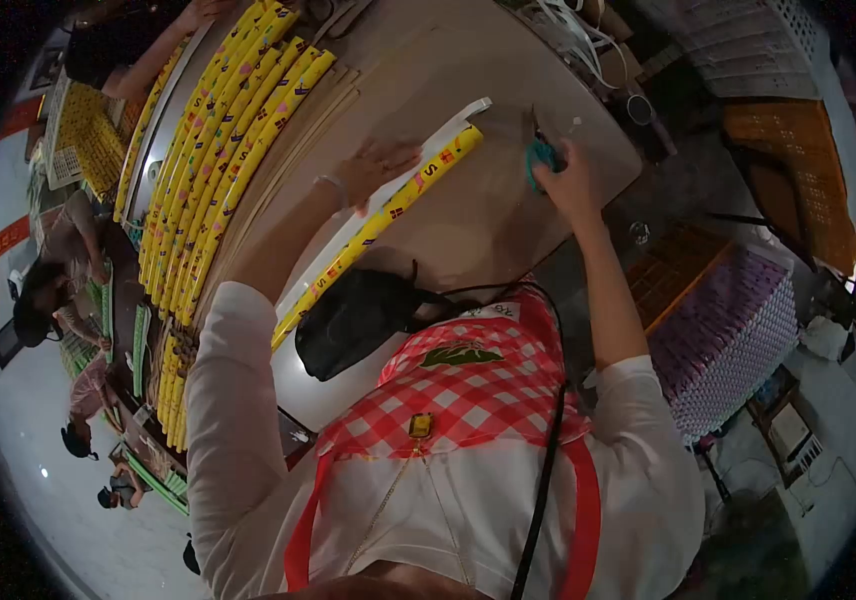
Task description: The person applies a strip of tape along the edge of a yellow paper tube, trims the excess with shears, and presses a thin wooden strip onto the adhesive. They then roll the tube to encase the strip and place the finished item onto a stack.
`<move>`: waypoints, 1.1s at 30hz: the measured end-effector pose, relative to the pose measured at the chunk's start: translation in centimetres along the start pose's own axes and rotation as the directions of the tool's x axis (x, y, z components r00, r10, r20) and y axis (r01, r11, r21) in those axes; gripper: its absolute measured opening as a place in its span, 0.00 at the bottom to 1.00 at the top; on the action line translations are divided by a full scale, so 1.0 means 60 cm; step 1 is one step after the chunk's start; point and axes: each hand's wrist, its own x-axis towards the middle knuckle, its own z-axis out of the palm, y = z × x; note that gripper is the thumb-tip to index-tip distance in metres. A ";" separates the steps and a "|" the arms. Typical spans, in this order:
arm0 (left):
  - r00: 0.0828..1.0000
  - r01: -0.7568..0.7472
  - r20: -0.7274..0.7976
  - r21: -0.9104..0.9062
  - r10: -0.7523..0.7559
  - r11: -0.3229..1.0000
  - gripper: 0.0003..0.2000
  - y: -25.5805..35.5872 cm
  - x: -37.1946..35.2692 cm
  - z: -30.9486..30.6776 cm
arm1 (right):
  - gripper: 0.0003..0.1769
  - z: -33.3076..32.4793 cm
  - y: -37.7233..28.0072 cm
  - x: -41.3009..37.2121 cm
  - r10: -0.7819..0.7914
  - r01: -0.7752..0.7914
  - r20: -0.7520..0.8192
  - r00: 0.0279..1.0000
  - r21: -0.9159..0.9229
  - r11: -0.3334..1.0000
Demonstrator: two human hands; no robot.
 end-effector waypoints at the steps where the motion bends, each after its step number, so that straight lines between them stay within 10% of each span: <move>1: 1.000 0.006 -0.007 0.001 -0.006 1.000 0.63 -0.001 0.000 0.000 | 0.26 -0.005 0.020 -0.002 0.033 -0.081 0.176 0.984 0.274 0.958; 2: 1.000 -0.006 -0.028 -0.049 0.004 0.999 0.64 -0.002 0.001 0.001 | 0.26 -0.010 0.034 -0.006 0.013 -0.201 0.352 0.936 0.504 0.840; 10: 0.982 0.128 -0.148 0.053 -0.119 0.990 0.46 0.022 0.023 0.045 | 0.24 -0.045 0.038 0.030 -0.371 0.111 0.426 0.825 0.521 0.846; 12: 0.972 0.133 -0.204 0.082 -0.115 0.988 0.34 0.027 0.031 0.052 | 0.21 -0.081 -0.002 0.049 -0.270 0.174 0.570 0.776 0.218 0.960; 15: 0.988 0.145 0.014 0.279 -0.155 0.949 0.29 0.053 0.021 0.000 | 0.19 -0.086 -0.011 0.090 -0.347 0.218 0.588 0.731 0.281 0.935; 19: 0.977 0.168 -0.166 0.207 -0.135 0.964 0.29 0.051 0.021 0.024 | 0.19 -0.099 -0.030 0.122 -0.329 0.120 0.700 0.633 0.330 0.936; 33: 0.985 0.152 -0.101 0.098 -0.142 0.983 0.31 0.052 0.013 0.003 | 0.18 -0.085 -0.061 0.181 -0.188 0.078 0.809 0.558 0.174 0.982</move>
